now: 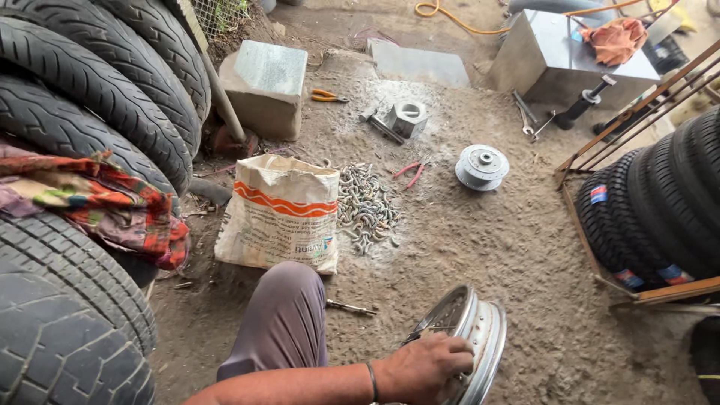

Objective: The person sits on the ground and repeatedly inserts small metal pins into holes along the edge of a bicycle wheel rim. They rotate the rim to access different sections and continue the process throughout the clip.

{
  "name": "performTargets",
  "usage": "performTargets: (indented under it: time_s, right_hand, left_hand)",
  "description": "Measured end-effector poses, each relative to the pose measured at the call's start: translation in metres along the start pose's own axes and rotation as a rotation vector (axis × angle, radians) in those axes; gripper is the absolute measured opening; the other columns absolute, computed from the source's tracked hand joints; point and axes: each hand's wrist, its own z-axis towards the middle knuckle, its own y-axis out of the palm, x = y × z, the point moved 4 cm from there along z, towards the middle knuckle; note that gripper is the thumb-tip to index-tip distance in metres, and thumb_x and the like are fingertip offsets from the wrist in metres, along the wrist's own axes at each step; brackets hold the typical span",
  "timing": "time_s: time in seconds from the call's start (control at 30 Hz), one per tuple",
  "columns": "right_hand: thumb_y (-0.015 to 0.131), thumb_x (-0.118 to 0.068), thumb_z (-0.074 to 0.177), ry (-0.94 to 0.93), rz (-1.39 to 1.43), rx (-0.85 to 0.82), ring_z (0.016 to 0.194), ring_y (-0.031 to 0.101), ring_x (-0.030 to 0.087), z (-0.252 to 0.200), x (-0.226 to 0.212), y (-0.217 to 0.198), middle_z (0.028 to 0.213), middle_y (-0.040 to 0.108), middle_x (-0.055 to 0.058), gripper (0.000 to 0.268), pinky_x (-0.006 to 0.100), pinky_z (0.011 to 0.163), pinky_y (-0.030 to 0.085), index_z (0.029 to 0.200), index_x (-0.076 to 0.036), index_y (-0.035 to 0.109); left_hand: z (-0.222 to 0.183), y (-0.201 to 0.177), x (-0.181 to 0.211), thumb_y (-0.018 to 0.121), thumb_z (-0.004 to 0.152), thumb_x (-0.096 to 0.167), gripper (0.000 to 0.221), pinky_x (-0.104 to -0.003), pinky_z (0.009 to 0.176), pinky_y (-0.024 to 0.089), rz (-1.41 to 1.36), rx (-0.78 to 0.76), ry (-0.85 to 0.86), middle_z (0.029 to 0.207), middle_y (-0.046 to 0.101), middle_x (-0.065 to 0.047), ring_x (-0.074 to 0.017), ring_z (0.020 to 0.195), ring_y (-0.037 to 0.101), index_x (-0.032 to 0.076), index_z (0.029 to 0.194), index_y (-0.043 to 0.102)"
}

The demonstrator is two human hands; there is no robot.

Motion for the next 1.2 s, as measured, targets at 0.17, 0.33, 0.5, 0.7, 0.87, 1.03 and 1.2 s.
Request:
performTargets:
  time_s: [0.17, 0.33, 0.5, 0.7, 0.87, 1.03, 1.2]
  right_hand:
    - [0.053, -0.008, 0.114, 0.044, -0.065, -0.099, 0.052, 0.055, 0.017, -0.035, 0.030, -0.012, 0.062, 0.055, 0.011, 0.026, 0.044, 0.121, 0.039, 0.090, 0.000, 0.049]
    - [0.050, -0.007, 0.115, -0.025, -0.077, -0.159, 0.045, 0.053, 0.018, -0.065, 0.055, -0.022, 0.055, 0.050, 0.011, 0.035, 0.048, 0.129, 0.036, 0.081, 0.000, 0.045]
    - [0.056, -0.009, 0.117, 0.167, -0.073, -0.149, 0.046, 0.048, 0.019, -0.069, 0.056, -0.011, 0.060, 0.057, 0.009, 0.039, 0.046, 0.124, 0.042, 0.080, -0.002, 0.047]
    - [0.060, -0.008, 0.113, 0.104, -0.087, -0.009, 0.054, 0.055, 0.016, -0.050, 0.000, -0.018, 0.066, 0.062, 0.010, 0.021, 0.040, 0.107, 0.046, 0.093, -0.003, 0.057]
    - [0.063, -0.007, 0.110, 0.109, -0.113, -0.068, 0.060, 0.061, 0.014, -0.054, -0.048, -0.032, 0.072, 0.067, 0.011, 0.006, 0.035, 0.092, 0.049, 0.105, -0.004, 0.064]
    - [0.066, -0.006, 0.106, 0.159, -0.130, -0.215, 0.067, 0.067, 0.012, -0.048, -0.079, -0.030, 0.077, 0.072, 0.012, 0.011, 0.030, 0.077, 0.052, 0.116, -0.004, 0.072]
    - [0.068, -0.004, 0.104, 0.205, -0.117, -0.230, 0.072, 0.071, 0.011, -0.062, -0.081, -0.036, 0.081, 0.075, 0.013, 0.021, 0.027, 0.069, 0.054, 0.123, -0.004, 0.077]
  left_hand:
    - [-0.004, -0.001, 0.001, 0.071, 0.089, 0.019, 0.019, -0.043, 0.099, 0.050, 0.014, -0.049, -0.090, 0.118, 0.065, -0.013, -0.0339, 0.108, 0.063, 0.005, 0.095, 0.061]
    - [0.001, -0.002, 0.004, 0.068, 0.085, 0.013, 0.016, -0.043, 0.097, 0.050, 0.003, -0.019, -0.036, 0.128, 0.064, -0.013, -0.0343, 0.107, 0.062, 0.006, 0.098, 0.062]
    - [0.000, -0.005, 0.005, 0.071, 0.089, 0.016, 0.019, -0.044, 0.094, 0.050, -0.008, -0.064, -0.096, 0.121, 0.064, -0.013, -0.0351, 0.102, 0.061, 0.003, 0.096, 0.059]
    - [0.001, -0.014, 0.009, 0.072, 0.087, 0.017, 0.021, -0.045, 0.094, 0.050, -0.007, -0.005, -0.064, 0.121, 0.063, -0.013, -0.0355, 0.105, 0.062, 0.004, 0.093, 0.056]
    - [0.000, -0.007, 0.010, 0.068, 0.088, 0.012, 0.014, -0.042, 0.095, 0.053, -0.066, -0.015, -0.085, 0.125, 0.064, -0.011, -0.0338, 0.104, 0.063, 0.006, 0.097, 0.060]
    - [0.003, -0.016, 0.011, 0.073, 0.084, 0.014, 0.019, -0.043, 0.092, 0.052, -0.064, -0.023, -0.061, 0.123, 0.063, -0.012, -0.0352, 0.105, 0.064, 0.004, 0.092, 0.059]
    - [0.004, -0.014, 0.007, 0.072, 0.093, 0.014, 0.016, -0.041, 0.096, 0.053, -0.085, -0.035, -0.121, 0.128, 0.065, -0.009, -0.0319, 0.107, 0.065, 0.005, 0.094, 0.059]
